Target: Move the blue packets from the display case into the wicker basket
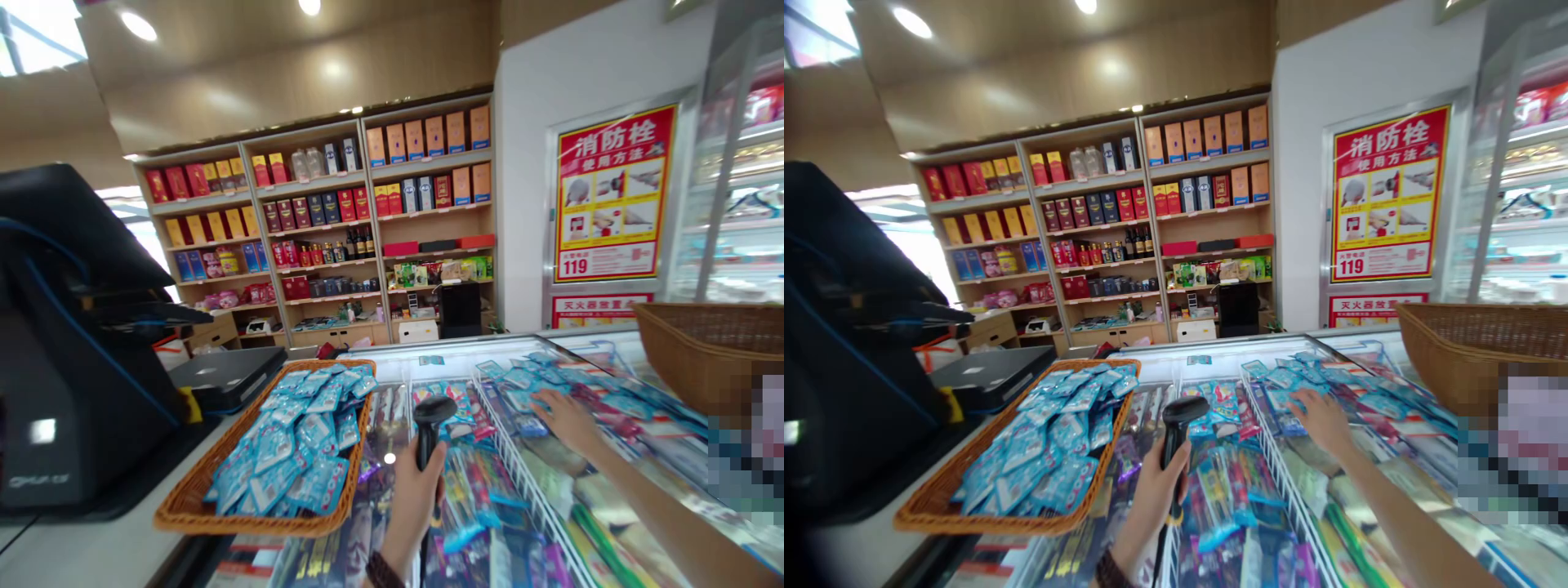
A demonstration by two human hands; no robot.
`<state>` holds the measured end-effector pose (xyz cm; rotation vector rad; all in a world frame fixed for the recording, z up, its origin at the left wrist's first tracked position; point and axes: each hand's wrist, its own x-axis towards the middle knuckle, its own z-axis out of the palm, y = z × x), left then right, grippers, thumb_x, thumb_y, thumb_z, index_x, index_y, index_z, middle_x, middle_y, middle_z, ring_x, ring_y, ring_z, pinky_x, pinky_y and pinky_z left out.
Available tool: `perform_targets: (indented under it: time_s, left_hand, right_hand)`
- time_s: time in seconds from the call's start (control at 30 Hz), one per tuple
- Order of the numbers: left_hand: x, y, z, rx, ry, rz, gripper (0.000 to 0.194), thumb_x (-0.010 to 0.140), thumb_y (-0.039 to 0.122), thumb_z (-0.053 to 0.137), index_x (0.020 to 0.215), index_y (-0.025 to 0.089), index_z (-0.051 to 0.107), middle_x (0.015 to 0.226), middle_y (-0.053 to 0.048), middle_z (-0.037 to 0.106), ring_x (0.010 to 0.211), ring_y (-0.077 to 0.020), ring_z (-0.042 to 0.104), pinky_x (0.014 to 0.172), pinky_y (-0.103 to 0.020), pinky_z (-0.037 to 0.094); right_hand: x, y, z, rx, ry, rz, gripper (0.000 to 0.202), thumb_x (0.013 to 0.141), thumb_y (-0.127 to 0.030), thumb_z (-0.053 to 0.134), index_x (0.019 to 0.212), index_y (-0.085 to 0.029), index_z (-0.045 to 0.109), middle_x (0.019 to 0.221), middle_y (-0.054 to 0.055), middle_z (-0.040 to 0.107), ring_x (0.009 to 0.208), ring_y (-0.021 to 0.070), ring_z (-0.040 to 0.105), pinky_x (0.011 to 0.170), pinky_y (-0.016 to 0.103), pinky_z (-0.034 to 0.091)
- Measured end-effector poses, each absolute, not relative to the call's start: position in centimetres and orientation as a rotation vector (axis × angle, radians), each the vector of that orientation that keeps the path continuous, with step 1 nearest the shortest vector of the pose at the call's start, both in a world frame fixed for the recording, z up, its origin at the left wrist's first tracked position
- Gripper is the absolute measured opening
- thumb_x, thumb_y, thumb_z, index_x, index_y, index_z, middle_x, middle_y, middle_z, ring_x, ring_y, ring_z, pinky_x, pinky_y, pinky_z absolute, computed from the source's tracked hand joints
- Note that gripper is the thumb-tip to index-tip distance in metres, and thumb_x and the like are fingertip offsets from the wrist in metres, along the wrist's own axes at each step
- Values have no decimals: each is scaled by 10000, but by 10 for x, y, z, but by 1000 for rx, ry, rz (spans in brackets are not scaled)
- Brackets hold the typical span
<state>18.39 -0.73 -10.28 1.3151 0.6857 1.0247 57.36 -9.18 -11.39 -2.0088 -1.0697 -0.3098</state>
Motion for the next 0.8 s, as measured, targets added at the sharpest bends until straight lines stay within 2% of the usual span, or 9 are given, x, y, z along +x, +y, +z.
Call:
perform_targets:
  time_s: [0.07, 0.13, 0.27, 0.37, 0.5, 0.67, 0.8]
  left_hand:
    - [182, -9, -100, 1341, 669, 1016, 888, 735, 1121, 931, 832, 303, 600, 555, 98, 495, 397, -107, 410, 431, -264, 297]
    - [179, -11, -94, 1372, 652, 975, 874, 745, 1102, 942, 838, 303, 601, 551, 98, 501, 407, -113, 428, 447, -268, 319]
    - [174, -15, -84, 1411, 659, 900, 827, 760, 1037, 978, 881, 300, 624, 543, 103, 511, 428, -127, 460, 472, -271, 343]
    - [174, -17, -82, 1411, 666, 905, 802, 770, 995, 996, 876, 300, 611, 553, 96, 520, 444, -129, 482, 483, -268, 348]
    - [175, -18, -83, 1389, 674, 946, 814, 767, 1001, 989, 849, 304, 576, 535, 96, 507, 438, -124, 470, 479, -248, 334]
    - [175, -19, -84, 1357, 662, 1010, 835, 730, 1018, 994, 836, 299, 583, 528, 93, 504, 424, -112, 452, 470, -242, 314]
    - [174, -20, -83, 1348, 664, 1024, 827, 747, 1005, 1009, 832, 301, 586, 521, 103, 495, 407, -108, 444, 466, -256, 313]
  right_hand:
    - [562, -97, -111, -1938, -1164, -208, 269, 945, -609, 778, 865, -358, 834, 1183, 143, 985, 1251, 452, 907, 1230, 671, 689]
    - [549, -104, -110, -1878, -1159, -104, 287, 877, -657, 840, 870, -371, 835, 1178, 134, 991, 1264, 467, 910, 1235, 672, 684]
    - [520, -112, -113, -1704, -964, 142, 498, 584, -666, 1025, 938, -350, 876, 1051, 129, 976, 1176, 497, 920, 1170, 676, 705]
    - [495, -111, -113, -1612, -884, 311, 552, 411, -595, 1080, 849, -332, 872, 931, 112, 951, 1078, 499, 926, 1078, 669, 737]
    - [458, -106, -106, -1487, -876, 466, 522, 401, -630, 1114, 724, -321, 845, 824, 115, 929, 966, 520, 938, 1047, 740, 762]
    - [425, -91, -104, -1289, -537, 407, 637, 364, -602, 1200, 798, -287, 856, 853, 135, 932, 994, 503, 952, 1041, 742, 795]
    - [414, -76, -112, -1177, -378, 384, 716, 337, -657, 1224, 822, -269, 867, 821, 87, 904, 954, 461, 943, 1047, 720, 812]
